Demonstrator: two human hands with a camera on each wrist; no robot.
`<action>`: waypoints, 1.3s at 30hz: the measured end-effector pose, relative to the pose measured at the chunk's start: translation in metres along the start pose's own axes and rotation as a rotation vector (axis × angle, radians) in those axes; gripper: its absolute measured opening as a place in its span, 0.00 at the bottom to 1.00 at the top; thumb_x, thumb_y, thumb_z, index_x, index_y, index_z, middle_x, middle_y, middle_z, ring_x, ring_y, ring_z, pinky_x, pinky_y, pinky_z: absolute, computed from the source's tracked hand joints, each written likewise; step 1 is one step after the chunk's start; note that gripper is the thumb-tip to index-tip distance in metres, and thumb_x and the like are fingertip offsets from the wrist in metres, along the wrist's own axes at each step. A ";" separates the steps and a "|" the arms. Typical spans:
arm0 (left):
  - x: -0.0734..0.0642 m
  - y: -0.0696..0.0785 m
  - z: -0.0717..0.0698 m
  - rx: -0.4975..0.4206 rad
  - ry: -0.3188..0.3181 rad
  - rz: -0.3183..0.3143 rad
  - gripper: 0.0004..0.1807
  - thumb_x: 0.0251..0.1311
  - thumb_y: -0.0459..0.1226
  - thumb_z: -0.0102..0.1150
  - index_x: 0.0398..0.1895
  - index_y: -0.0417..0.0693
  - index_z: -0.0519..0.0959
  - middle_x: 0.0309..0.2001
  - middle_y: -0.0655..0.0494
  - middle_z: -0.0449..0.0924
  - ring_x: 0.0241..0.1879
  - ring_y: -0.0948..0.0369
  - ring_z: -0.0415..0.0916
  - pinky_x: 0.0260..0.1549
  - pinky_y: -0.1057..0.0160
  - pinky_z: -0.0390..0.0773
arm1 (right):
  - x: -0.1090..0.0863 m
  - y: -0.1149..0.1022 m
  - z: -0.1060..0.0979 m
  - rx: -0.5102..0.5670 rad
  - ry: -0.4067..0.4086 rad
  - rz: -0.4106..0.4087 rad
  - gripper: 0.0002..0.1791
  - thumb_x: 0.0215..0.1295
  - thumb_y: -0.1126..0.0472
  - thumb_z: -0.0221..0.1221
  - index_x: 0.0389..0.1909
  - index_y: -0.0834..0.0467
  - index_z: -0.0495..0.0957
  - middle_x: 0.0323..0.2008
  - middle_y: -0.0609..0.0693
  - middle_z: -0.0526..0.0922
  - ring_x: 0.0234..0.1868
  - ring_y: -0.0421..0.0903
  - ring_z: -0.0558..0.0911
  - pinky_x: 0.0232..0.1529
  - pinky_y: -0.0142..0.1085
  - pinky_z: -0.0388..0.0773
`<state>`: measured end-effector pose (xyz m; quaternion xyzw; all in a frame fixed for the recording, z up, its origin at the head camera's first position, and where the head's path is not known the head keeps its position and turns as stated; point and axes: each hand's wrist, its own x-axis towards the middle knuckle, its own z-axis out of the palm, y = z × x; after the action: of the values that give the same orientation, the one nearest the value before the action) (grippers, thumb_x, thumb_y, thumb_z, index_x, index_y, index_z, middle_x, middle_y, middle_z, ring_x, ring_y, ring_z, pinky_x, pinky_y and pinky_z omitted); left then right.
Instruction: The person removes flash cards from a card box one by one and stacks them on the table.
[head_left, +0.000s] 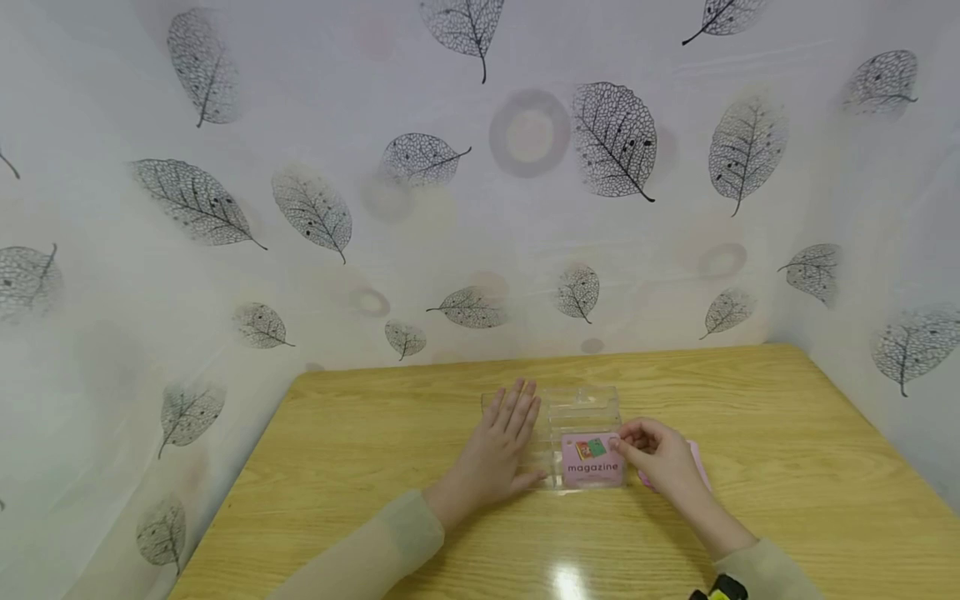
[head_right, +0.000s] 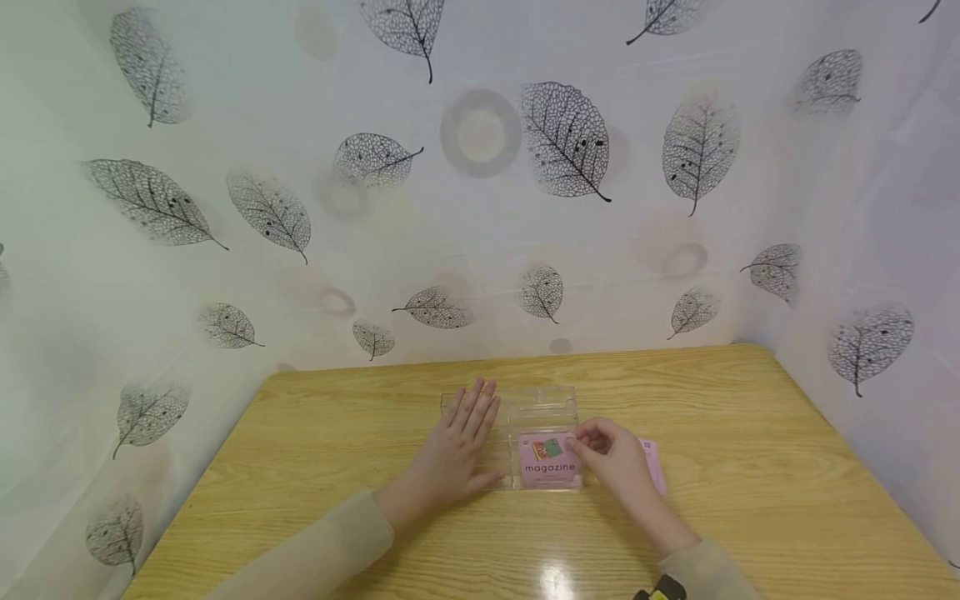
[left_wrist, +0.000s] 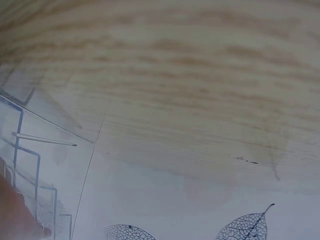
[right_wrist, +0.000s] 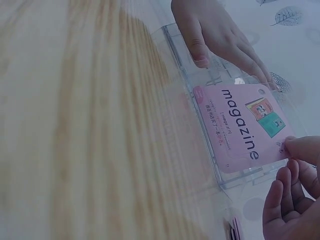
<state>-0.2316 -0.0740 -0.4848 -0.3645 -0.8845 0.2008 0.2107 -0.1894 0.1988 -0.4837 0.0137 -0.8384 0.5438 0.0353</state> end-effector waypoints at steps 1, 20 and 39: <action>0.000 0.000 0.000 0.001 -0.001 0.000 0.58 0.56 0.73 0.25 0.73 0.36 0.36 0.74 0.37 0.27 0.73 0.43 0.26 0.72 0.46 0.36 | 0.000 0.000 0.000 -0.001 0.001 -0.002 0.14 0.57 0.53 0.65 0.38 0.58 0.78 0.32 0.53 0.80 0.25 0.40 0.76 0.12 0.32 0.72; 0.000 0.000 0.000 -0.002 0.003 0.001 0.57 0.56 0.73 0.23 0.74 0.36 0.37 0.74 0.37 0.31 0.73 0.42 0.29 0.71 0.46 0.35 | -0.001 -0.003 0.000 -0.028 0.035 -0.011 0.12 0.58 0.56 0.65 0.37 0.60 0.79 0.31 0.53 0.81 0.29 0.37 0.77 0.25 0.28 0.77; -0.001 0.000 0.001 -0.011 0.013 -0.006 0.57 0.56 0.73 0.25 0.74 0.37 0.37 0.75 0.38 0.33 0.73 0.42 0.29 0.71 0.46 0.35 | 0.000 -0.002 -0.002 -0.065 0.063 -0.045 0.15 0.60 0.50 0.62 0.39 0.58 0.80 0.33 0.51 0.82 0.31 0.36 0.77 0.32 0.27 0.77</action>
<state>-0.2310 -0.0749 -0.4861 -0.3645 -0.8852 0.1933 0.2148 -0.1894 0.2000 -0.4811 0.0144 -0.8536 0.5154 0.0744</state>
